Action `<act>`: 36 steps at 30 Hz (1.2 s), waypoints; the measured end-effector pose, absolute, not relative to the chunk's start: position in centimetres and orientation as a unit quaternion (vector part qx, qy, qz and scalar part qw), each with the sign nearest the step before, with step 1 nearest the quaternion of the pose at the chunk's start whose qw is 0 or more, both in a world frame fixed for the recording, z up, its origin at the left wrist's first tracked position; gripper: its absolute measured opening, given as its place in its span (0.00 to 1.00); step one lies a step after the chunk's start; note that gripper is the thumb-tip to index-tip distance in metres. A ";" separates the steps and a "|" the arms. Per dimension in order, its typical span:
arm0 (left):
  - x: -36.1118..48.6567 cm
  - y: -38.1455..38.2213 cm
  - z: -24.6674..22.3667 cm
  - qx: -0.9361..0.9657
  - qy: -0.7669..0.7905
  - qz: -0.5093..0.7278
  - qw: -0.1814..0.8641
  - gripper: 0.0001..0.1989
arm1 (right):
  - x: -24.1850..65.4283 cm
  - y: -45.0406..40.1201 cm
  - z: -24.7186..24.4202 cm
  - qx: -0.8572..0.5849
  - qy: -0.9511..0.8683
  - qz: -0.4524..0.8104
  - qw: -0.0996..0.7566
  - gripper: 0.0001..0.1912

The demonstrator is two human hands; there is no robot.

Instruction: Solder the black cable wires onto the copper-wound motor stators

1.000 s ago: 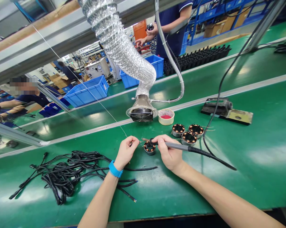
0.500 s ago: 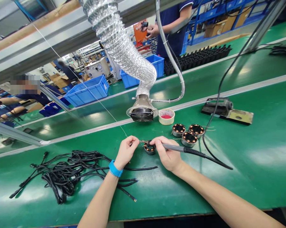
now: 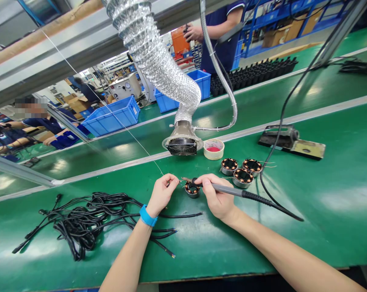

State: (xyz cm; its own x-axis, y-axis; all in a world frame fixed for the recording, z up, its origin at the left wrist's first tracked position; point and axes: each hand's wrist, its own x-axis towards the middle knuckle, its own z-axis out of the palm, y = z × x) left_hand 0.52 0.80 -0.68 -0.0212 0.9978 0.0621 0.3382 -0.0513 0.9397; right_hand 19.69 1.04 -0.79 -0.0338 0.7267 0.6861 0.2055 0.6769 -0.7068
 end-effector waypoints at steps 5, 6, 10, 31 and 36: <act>0.6 0.8 -0.5 0.582 0.571 0.432 0.386 0.11 | 19.7 1.0 -0.7 -0.342 -0.684 0.212 0.609 0.14; 0.6 0.8 -0.5 0.579 0.573 0.430 0.388 0.11 | 19.7 1.0 -0.6 -0.342 -0.684 0.213 0.608 0.14; 0.7 0.7 -0.3 0.570 0.580 0.424 0.398 0.12 | 19.7 0.9 -0.6 -0.346 -0.683 0.217 0.605 0.14; 0.6 0.7 -0.4 0.567 0.582 0.419 0.406 0.13 | 19.3 1.2 -0.6 -0.344 -0.700 0.208 0.589 0.11; 0.6 0.5 -0.3 0.569 0.574 0.420 0.413 0.13 | 18.6 1.9 -1.0 -0.327 -0.725 0.212 0.568 0.09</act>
State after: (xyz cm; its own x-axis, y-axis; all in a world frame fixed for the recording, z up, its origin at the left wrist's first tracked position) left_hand 0.58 0.48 -0.27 -0.0109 0.9999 0.0034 0.3057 0.0001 0.9521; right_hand 18.55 1.93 -1.04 -0.1407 0.7152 0.6846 0.2331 0.6960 -0.6792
